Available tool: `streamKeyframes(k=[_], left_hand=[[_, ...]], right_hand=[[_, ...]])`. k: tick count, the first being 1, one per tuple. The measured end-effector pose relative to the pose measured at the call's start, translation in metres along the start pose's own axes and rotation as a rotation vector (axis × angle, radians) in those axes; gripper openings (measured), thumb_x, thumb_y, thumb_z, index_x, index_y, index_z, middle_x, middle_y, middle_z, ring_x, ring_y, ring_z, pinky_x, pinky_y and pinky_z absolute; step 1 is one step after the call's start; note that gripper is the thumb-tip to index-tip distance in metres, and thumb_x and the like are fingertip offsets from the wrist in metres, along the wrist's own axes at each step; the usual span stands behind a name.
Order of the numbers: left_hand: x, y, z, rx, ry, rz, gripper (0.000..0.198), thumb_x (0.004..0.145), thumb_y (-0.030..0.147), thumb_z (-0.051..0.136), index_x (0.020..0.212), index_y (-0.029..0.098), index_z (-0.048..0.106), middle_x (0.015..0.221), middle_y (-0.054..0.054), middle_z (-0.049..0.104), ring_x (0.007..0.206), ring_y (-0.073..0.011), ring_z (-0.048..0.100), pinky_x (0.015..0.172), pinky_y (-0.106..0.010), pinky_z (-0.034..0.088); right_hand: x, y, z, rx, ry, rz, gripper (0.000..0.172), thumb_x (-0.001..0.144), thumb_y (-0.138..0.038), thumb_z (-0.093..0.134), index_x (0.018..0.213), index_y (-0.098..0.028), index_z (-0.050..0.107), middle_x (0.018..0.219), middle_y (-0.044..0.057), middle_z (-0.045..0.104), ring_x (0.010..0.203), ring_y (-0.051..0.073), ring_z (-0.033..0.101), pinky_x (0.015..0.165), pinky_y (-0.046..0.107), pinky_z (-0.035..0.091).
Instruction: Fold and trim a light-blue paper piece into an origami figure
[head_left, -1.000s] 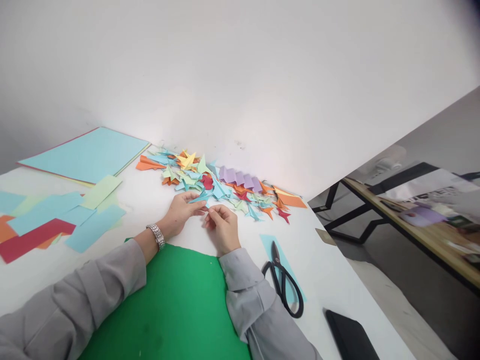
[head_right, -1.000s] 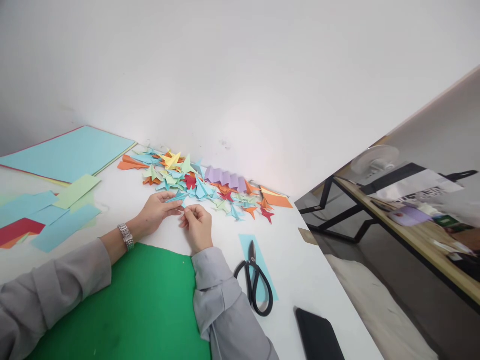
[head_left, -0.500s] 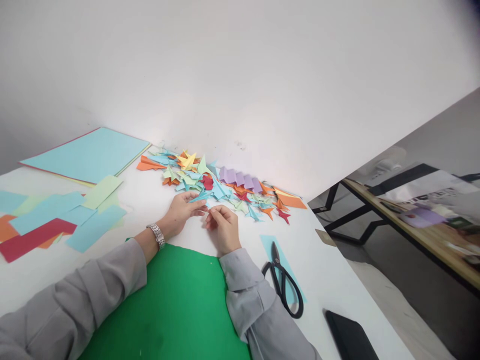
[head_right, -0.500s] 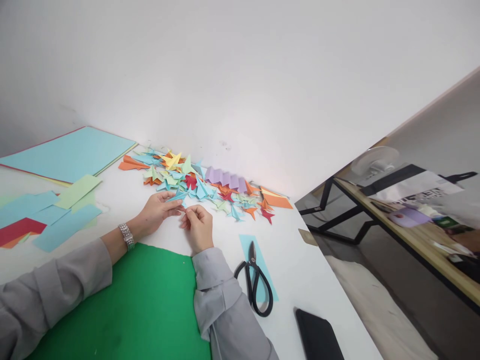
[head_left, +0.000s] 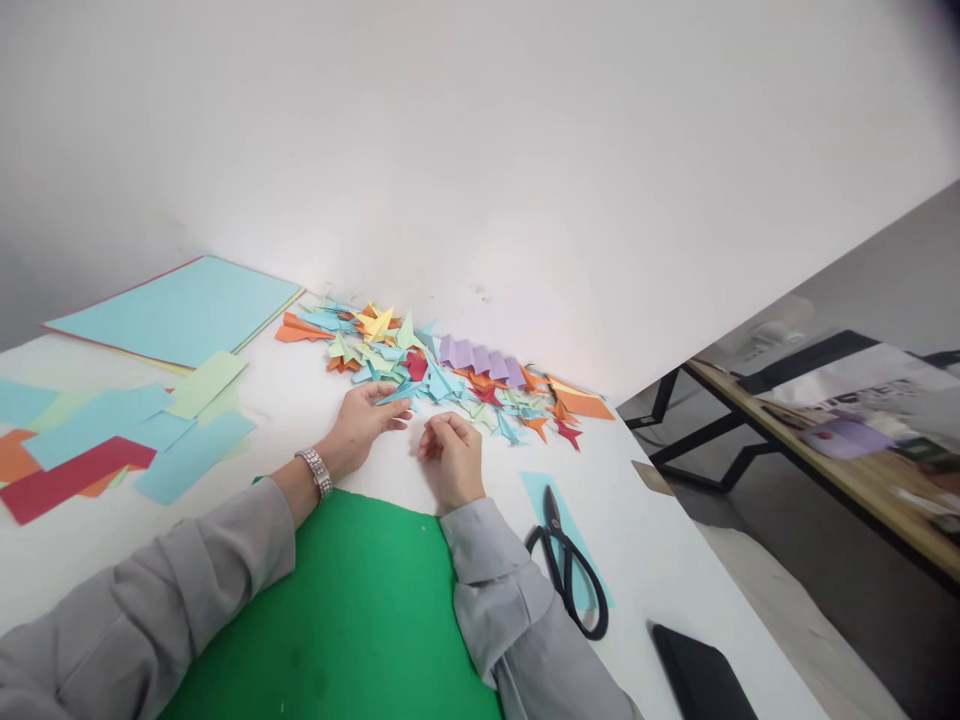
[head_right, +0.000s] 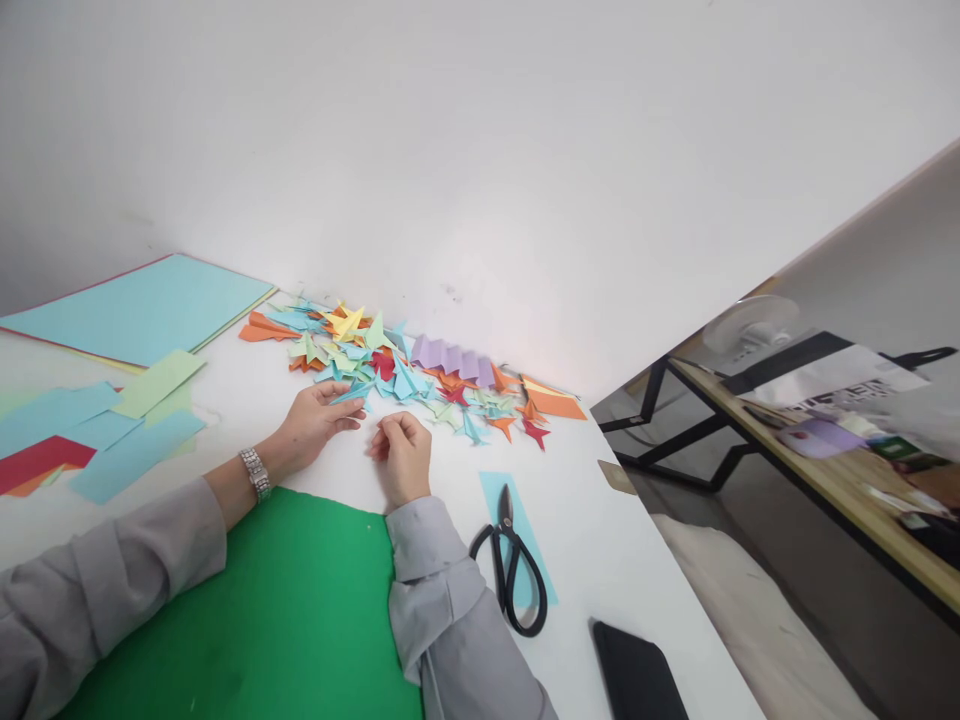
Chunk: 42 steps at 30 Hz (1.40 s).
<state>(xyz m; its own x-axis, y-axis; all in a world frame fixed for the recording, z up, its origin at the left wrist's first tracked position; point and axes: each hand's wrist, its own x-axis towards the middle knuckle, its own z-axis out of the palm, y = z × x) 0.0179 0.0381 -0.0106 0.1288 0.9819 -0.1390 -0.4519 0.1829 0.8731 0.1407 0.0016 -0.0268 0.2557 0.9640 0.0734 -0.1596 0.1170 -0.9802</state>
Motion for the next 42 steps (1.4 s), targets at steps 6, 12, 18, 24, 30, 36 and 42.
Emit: streamKeyframes(k=[6, 12, 18, 24, 30, 36, 42], left_hand=[[0.001, -0.002, -0.001, 0.016, -0.022, 0.018, 0.037, 0.055, 0.012, 0.080, 0.081, 0.014, 0.053, 0.064, 0.001, 0.063, 0.056, -0.0129, 0.063, 0.053, -0.024, 0.049], [0.000, 0.001, 0.000, -0.012, -0.022, -0.023, 0.033, 0.062, 0.008, 0.076, 0.081, 0.015, 0.050, 0.061, -0.001, 0.063, 0.057, -0.0153, 0.064, 0.055, -0.025, 0.050], [-0.001, 0.001, 0.000, -0.016, -0.052, -0.024, 0.029, 0.065, 0.010, 0.073, 0.079, 0.015, 0.049, 0.060, 0.000, 0.062, 0.059, -0.0148, 0.065, 0.055, -0.025, 0.050], [0.000, -0.002, 0.000, 0.031, -0.093, 0.015, 0.033, 0.058, 0.022, 0.079, 0.065, 0.015, 0.047, 0.061, -0.001, 0.063, 0.059, -0.0120, 0.062, 0.058, -0.025, 0.049], [0.000, -0.004, 0.001, 0.065, -0.082, 0.040, 0.039, 0.054, 0.031, 0.080, 0.064, 0.017, 0.046, 0.062, 0.002, 0.058, 0.060, -0.0112, 0.056, 0.059, -0.025, 0.044], [-0.009, -0.003, 0.006, 0.150, -0.161, 0.116, 0.035, 0.062, 0.034, 0.074, 0.068, 0.018, 0.044, 0.063, 0.007, 0.044, 0.062, -0.0091, 0.047, 0.059, -0.022, 0.037], [-0.011, -0.008, 0.007, 0.188, -0.263, 0.143, 0.031, 0.067, 0.034, 0.071, 0.074, 0.018, 0.045, 0.064, 0.006, 0.046, 0.063, -0.0095, 0.048, 0.058, -0.021, 0.037]], right_hand=[[0.000, 0.000, 0.002, -0.021, -0.030, -0.015, 0.015, 0.067, -0.029, 0.064, 0.062, -0.017, 0.057, 0.045, -0.004, 0.056, 0.034, 0.008, 0.046, 0.037, 0.021, 0.033], [0.001, -0.001, 0.000, 0.027, 0.068, -0.025, 0.016, 0.070, -0.030, 0.061, 0.062, -0.017, 0.056, 0.047, -0.004, 0.055, 0.036, 0.008, 0.046, 0.038, 0.022, 0.035], [0.001, 0.002, 0.002, -0.134, 0.033, -0.101, 0.022, 0.066, -0.030, 0.068, 0.081, -0.018, 0.057, 0.058, -0.005, 0.057, 0.049, 0.011, 0.053, 0.042, 0.021, 0.037], [0.002, 0.007, 0.003, -0.244, 0.013, -0.159, 0.026, 0.067, -0.035, 0.068, 0.082, -0.019, 0.056, 0.066, -0.002, 0.059, 0.058, 0.012, 0.053, 0.050, 0.024, 0.040], [-0.003, 0.005, 0.007, -0.432, -0.106, -0.186, 0.023, 0.071, -0.038, 0.063, 0.062, -0.017, 0.058, 0.054, -0.003, 0.055, 0.050, 0.011, 0.044, 0.051, 0.025, 0.036], [-0.007, 0.006, 0.011, -0.525, -0.093, -0.249, 0.023, 0.072, -0.036, 0.060, 0.059, -0.017, 0.060, 0.053, -0.001, 0.058, 0.051, 0.013, 0.048, 0.053, 0.025, 0.038], [-0.006, 0.007, 0.009, -0.552, -0.074, -0.285, 0.023, 0.078, -0.033, 0.054, 0.066, -0.016, 0.065, 0.055, -0.001, 0.060, 0.052, 0.014, 0.049, 0.053, 0.026, 0.038]])
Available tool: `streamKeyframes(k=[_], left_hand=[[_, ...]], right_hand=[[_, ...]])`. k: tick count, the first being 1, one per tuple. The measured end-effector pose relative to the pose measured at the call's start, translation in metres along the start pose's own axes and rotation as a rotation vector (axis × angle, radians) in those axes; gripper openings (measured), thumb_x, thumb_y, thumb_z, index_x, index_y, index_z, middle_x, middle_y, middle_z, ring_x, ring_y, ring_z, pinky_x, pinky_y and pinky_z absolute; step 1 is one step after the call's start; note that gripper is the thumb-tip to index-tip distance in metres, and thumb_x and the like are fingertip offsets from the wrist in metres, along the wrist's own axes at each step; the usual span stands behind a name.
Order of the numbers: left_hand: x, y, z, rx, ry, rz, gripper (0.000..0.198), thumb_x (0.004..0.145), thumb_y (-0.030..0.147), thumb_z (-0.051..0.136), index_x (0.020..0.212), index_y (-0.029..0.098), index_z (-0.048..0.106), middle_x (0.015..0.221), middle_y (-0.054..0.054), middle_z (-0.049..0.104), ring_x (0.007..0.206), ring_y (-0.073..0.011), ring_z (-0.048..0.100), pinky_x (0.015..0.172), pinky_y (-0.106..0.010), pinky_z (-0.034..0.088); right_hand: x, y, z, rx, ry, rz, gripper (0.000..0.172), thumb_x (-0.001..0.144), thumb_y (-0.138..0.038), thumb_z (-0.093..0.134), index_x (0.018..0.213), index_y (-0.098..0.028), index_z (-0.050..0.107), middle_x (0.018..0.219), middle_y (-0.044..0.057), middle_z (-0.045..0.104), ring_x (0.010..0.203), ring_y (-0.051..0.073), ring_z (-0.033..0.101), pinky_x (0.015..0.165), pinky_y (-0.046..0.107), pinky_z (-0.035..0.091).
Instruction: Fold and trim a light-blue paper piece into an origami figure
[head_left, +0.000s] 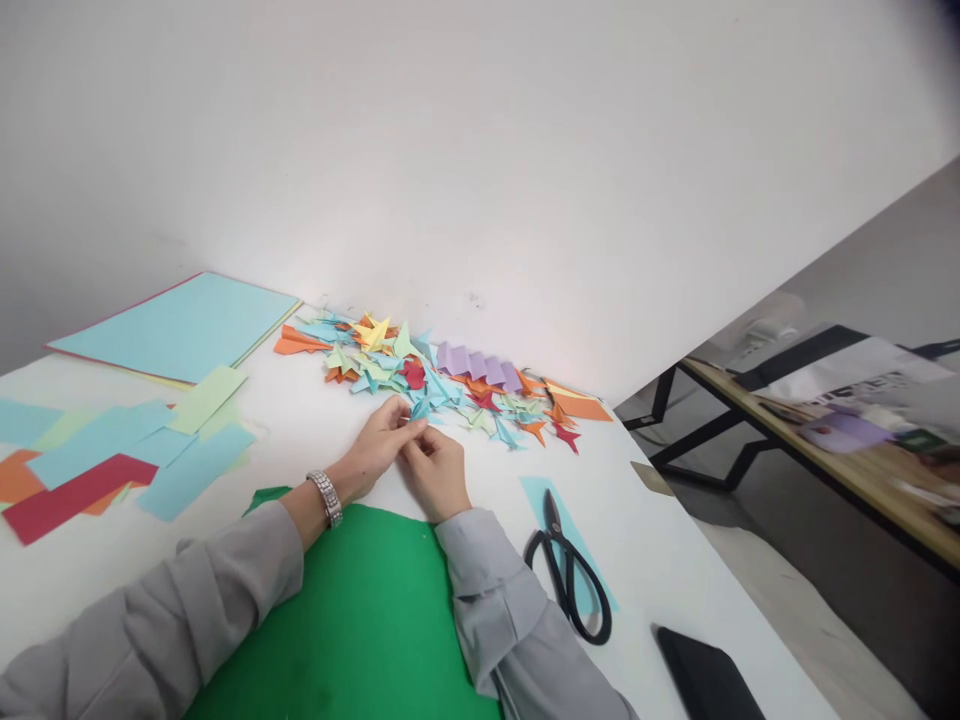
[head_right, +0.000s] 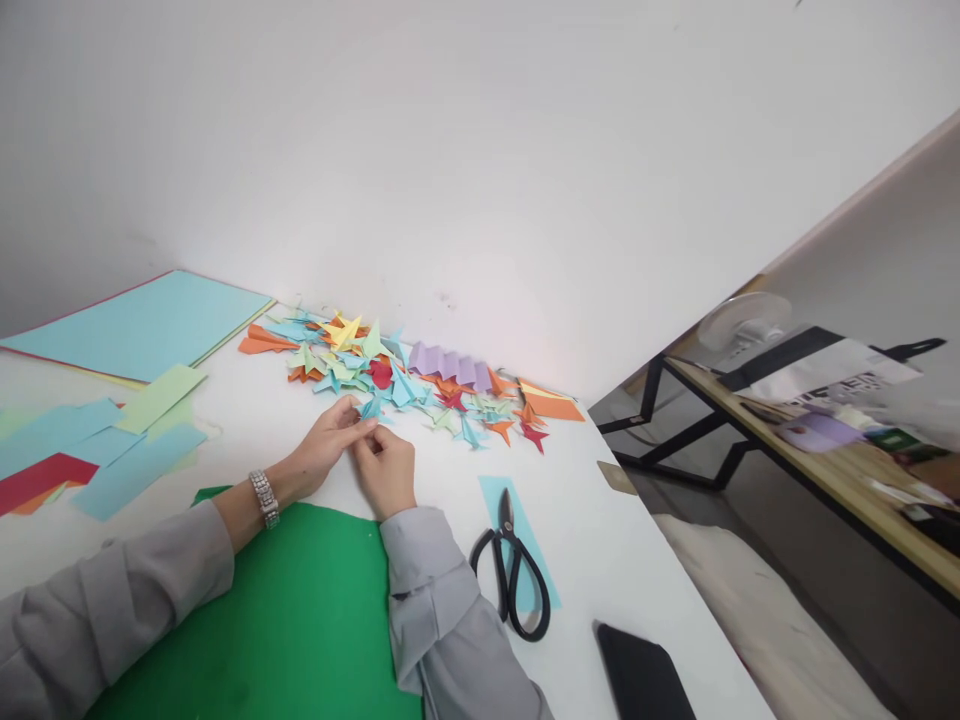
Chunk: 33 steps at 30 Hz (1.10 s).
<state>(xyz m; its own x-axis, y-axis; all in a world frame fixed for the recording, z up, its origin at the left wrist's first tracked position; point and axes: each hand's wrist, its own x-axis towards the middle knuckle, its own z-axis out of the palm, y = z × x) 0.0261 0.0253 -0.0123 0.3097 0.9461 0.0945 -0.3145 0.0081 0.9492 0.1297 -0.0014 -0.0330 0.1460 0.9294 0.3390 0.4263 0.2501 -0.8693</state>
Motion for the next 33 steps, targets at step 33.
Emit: streamKeyframes(k=[33], left_hand=[[0.007, 0.015, -0.020, -0.344, -0.022, -0.232, 0.015, 0.070, 0.017, 0.068, 0.083, 0.010, 0.064, 0.071, -0.005, 0.066, 0.061, -0.0133, 0.064, 0.062, -0.027, 0.053]], right_hand=[[0.021, -0.004, -0.028, 1.214, -0.025, 0.585, 0.010, 0.064, -0.018, 0.066, 0.063, -0.019, 0.056, 0.052, -0.005, 0.057, 0.044, 0.008, 0.050, 0.043, 0.020, 0.041]])
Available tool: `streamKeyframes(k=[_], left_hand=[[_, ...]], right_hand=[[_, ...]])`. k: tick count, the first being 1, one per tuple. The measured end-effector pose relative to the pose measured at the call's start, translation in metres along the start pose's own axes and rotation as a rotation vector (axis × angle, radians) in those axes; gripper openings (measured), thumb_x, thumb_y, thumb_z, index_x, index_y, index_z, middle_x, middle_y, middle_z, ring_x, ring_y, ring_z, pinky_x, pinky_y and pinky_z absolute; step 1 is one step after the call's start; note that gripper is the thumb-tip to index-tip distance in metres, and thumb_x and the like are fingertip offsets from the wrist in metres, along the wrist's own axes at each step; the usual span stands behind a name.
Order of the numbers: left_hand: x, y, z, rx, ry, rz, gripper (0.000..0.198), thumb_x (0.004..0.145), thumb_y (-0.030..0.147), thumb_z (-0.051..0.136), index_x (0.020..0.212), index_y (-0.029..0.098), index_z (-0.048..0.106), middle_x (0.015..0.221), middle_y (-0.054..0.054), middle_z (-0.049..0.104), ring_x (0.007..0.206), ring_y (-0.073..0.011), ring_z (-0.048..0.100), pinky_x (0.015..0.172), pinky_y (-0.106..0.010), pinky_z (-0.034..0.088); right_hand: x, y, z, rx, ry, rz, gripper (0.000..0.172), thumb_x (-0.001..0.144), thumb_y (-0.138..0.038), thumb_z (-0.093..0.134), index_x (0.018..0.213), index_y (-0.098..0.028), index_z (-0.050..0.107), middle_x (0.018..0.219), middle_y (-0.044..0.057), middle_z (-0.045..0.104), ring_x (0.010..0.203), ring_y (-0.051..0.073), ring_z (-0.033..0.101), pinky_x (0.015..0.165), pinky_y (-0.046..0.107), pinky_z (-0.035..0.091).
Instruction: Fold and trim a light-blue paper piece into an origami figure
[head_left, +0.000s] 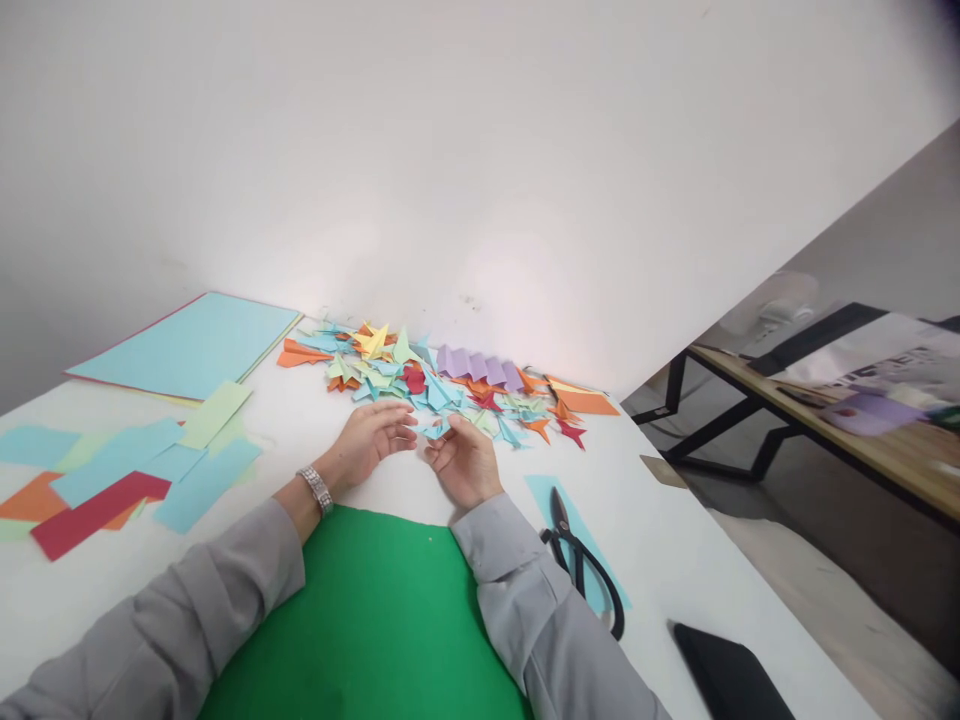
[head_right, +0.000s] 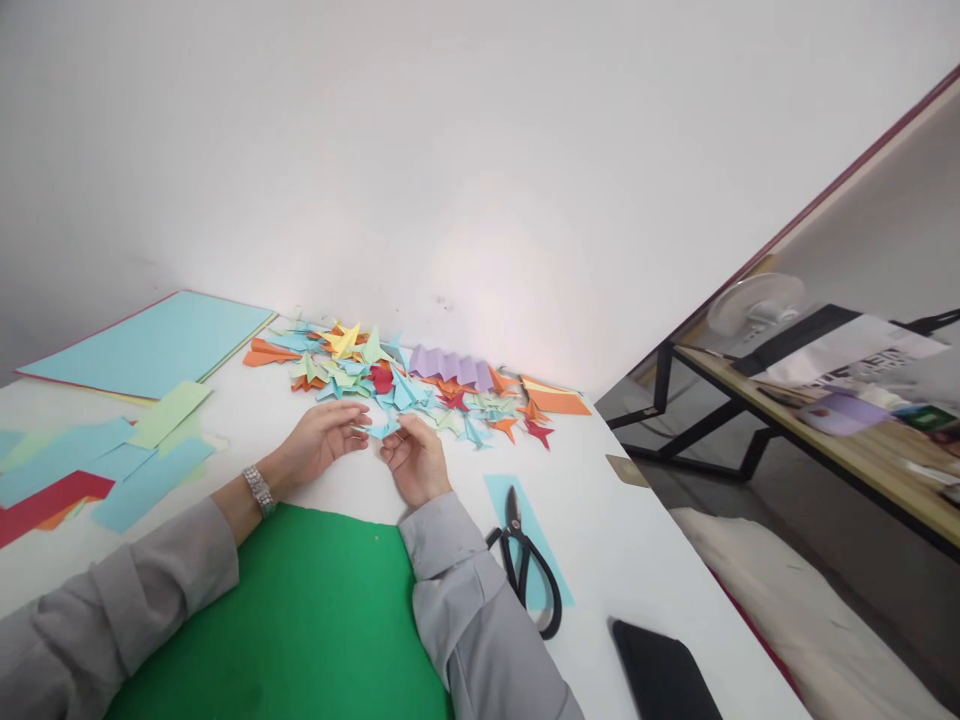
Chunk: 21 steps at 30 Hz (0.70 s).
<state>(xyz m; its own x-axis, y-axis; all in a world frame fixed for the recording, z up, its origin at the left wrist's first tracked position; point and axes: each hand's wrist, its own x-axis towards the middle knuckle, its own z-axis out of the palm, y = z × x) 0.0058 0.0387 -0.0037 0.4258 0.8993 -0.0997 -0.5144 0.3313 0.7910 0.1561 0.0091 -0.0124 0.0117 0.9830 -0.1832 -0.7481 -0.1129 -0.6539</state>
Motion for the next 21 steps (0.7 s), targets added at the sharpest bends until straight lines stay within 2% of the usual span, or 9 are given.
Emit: streamKeyframes(k=[3, 9, 15, 19, 21], left_hand=[[-0.009, -0.001, 0.002, 0.050, 0.052, 0.034, 0.016, 0.067, 0.014, 0.069, 0.082, 0.009, 0.065, 0.073, -0.006, 0.066, 0.061, -0.0132, 0.064, 0.063, -0.029, 0.054], [-0.034, -0.002, 0.002, 0.245, 0.164, 0.081, 0.019, 0.066, 0.017, 0.071, 0.081, 0.009, 0.064, 0.071, -0.005, 0.066, 0.057, -0.0125, 0.061, 0.059, -0.030, 0.054], [-0.039, -0.009, 0.002, 0.281, 0.143, 0.160, 0.022, 0.067, 0.025, 0.071, 0.082, 0.009, 0.067, 0.071, -0.005, 0.067, 0.056, -0.0123, 0.061, 0.059, -0.030, 0.054], [-0.036, -0.013, 0.003, 0.307, 0.146, 0.158, 0.022, 0.067, 0.025, 0.070, 0.084, 0.010, 0.068, 0.074, -0.006, 0.069, 0.054, -0.0131, 0.061, 0.057, -0.031, 0.054], [-0.036, -0.014, 0.003, 0.345, 0.149, 0.179, 0.021, 0.067, 0.024, 0.070, 0.084, 0.010, 0.069, 0.065, -0.005, 0.068, 0.051, -0.0133, 0.061, 0.057, -0.030, 0.053]], right_hand=[[0.001, 0.001, 0.000, -0.007, -0.034, 0.008, 0.010, 0.066, -0.017, 0.067, 0.064, -0.018, 0.057, 0.057, -0.005, 0.061, 0.044, 0.007, 0.051, 0.044, 0.019, 0.042], [0.004, 0.003, -0.002, 0.088, -0.042, 0.062, 0.013, 0.070, -0.016, 0.069, 0.062, -0.017, 0.059, 0.050, -0.005, 0.060, 0.047, 0.007, 0.056, 0.045, 0.017, 0.046], [0.005, 0.006, -0.007, -0.005, -0.121, 0.082, 0.009, 0.073, -0.018, 0.069, 0.069, -0.019, 0.061, 0.056, -0.005, 0.064, 0.053, 0.008, 0.061, 0.053, 0.018, 0.052], [0.002, 0.006, -0.005, -0.031, -0.109, 0.097, 0.006, 0.077, -0.016, 0.064, 0.071, -0.018, 0.062, 0.060, -0.003, 0.065, 0.056, 0.008, 0.062, 0.057, 0.018, 0.053], [0.000, 0.005, -0.003, -0.071, -0.120, 0.108, 0.006, 0.077, -0.015, 0.062, 0.072, -0.018, 0.062, 0.065, -0.003, 0.066, 0.059, 0.008, 0.062, 0.060, 0.019, 0.053]])
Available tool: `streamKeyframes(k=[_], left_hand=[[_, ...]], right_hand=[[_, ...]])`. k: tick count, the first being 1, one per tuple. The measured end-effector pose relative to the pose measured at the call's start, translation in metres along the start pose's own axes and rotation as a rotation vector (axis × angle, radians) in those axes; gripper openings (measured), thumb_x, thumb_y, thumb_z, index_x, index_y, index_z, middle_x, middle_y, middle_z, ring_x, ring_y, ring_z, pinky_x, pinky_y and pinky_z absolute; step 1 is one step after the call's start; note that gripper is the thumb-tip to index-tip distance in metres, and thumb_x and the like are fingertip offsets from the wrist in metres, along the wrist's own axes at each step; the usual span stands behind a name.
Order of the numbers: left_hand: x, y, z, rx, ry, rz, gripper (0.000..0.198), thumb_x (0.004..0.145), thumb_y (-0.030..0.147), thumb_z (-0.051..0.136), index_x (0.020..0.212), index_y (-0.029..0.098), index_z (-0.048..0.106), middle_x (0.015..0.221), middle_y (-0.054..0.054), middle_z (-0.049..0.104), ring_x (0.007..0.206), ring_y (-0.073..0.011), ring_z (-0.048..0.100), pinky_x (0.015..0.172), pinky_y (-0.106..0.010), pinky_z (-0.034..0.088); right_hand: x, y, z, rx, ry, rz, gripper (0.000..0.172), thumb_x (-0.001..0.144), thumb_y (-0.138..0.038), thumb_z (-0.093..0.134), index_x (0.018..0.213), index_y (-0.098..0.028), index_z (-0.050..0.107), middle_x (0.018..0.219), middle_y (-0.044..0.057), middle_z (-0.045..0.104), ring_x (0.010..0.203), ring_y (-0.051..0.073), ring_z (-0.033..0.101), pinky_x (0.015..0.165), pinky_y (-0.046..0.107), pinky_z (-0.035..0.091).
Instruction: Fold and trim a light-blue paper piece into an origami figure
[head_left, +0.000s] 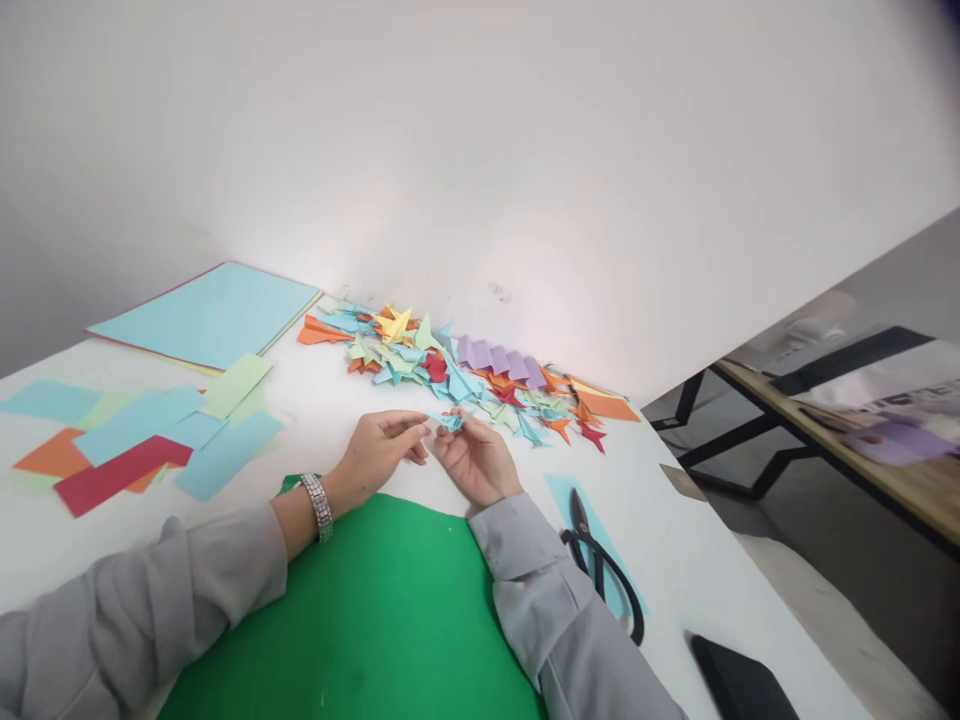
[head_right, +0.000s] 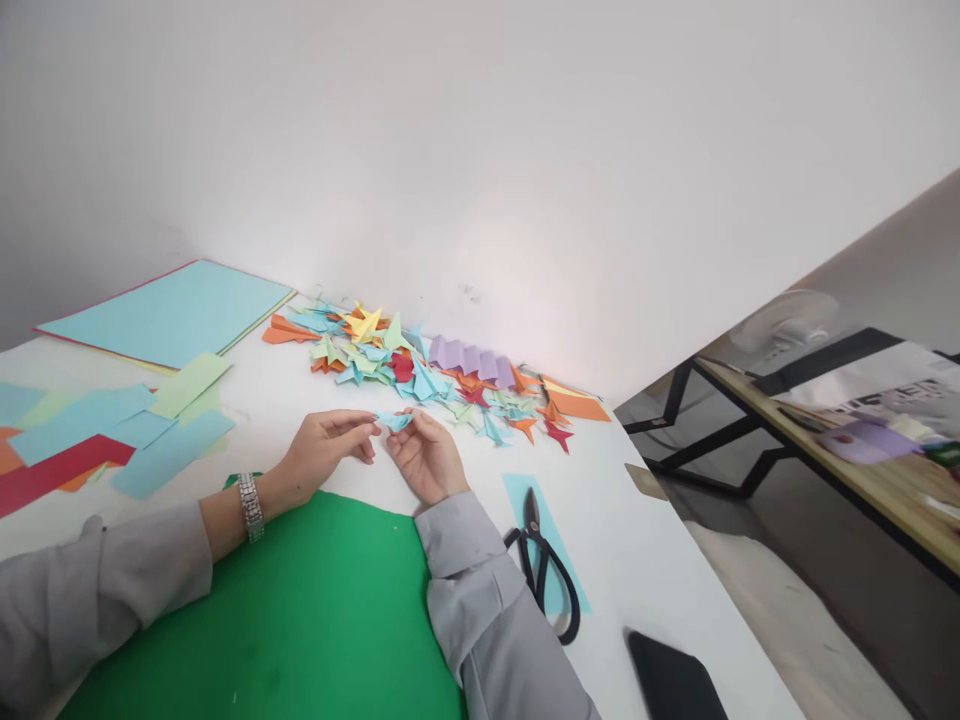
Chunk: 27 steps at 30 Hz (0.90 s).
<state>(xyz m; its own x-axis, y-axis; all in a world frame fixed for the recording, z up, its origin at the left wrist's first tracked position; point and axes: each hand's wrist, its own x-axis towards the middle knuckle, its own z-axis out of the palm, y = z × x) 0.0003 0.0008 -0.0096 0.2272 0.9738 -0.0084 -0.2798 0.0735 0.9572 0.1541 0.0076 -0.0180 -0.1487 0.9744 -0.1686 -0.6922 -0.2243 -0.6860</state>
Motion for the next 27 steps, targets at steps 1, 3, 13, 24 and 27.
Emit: streamKeyframes(k=[1, 3, 13, 24, 27], left_hand=[[-0.0004, -0.0004, 0.0001, 0.016, -0.004, 0.016, 0.021, 0.068, 0.023, 0.070, 0.085, 0.011, 0.069, 0.061, -0.004, 0.067, 0.050, -0.0135, 0.060, 0.057, -0.030, 0.052], [-0.0012, -0.0007, -0.0003, 0.035, 0.000, 0.048, 0.020, 0.068, 0.024, 0.069, 0.084, 0.011, 0.070, 0.057, -0.003, 0.066, 0.050, -0.0135, 0.060, 0.057, -0.029, 0.052], [-0.0013, 0.0034, -0.0050, -0.068, -0.099, -0.048, 0.019, 0.068, 0.031, 0.070, 0.070, 0.012, 0.068, 0.066, -0.006, 0.068, 0.050, -0.0125, 0.059, 0.052, -0.028, 0.051], [-0.0050, 0.0041, -0.0038, 0.114, -0.137, 0.120, 0.017, 0.067, 0.021, 0.070, 0.082, 0.014, 0.072, 0.064, -0.003, 0.066, 0.050, -0.0124, 0.059, 0.053, -0.029, 0.053], [-0.0054, 0.0046, -0.0046, 0.157, -0.193, 0.197, 0.016, 0.068, 0.020, 0.067, 0.082, 0.016, 0.073, 0.080, -0.006, 0.065, 0.052, -0.0113, 0.059, 0.052, -0.028, 0.052]], right_hand=[[-0.0013, -0.0004, 0.0011, -0.027, -0.012, 0.004, 0.005, 0.077, -0.016, 0.062, 0.072, -0.018, 0.063, 0.067, -0.002, 0.066, 0.061, 0.009, 0.063, 0.061, 0.021, 0.053], [-0.0036, -0.0012, 0.0025, -0.071, -0.021, 0.006, 0.004, 0.076, -0.017, 0.062, 0.073, -0.018, 0.063, 0.071, -0.002, 0.066, 0.064, 0.011, 0.063, 0.063, 0.024, 0.054], [-0.0040, 0.0000, -0.0003, -0.171, -0.008, -0.055, 0.010, 0.073, -0.027, 0.064, 0.071, -0.018, 0.061, 0.066, -0.002, 0.057, 0.054, 0.012, 0.053, 0.047, 0.023, 0.045], [-0.0063, -0.0032, 0.0067, -0.278, -0.024, -0.129, 0.013, 0.073, -0.030, 0.062, 0.067, -0.019, 0.058, 0.062, -0.003, 0.052, 0.050, 0.010, 0.047, 0.044, 0.021, 0.042], [-0.0063, -0.0030, 0.0075, -0.277, -0.044, -0.112, 0.014, 0.071, -0.030, 0.063, 0.065, -0.018, 0.058, 0.061, -0.002, 0.052, 0.050, 0.010, 0.050, 0.046, 0.022, 0.043]])
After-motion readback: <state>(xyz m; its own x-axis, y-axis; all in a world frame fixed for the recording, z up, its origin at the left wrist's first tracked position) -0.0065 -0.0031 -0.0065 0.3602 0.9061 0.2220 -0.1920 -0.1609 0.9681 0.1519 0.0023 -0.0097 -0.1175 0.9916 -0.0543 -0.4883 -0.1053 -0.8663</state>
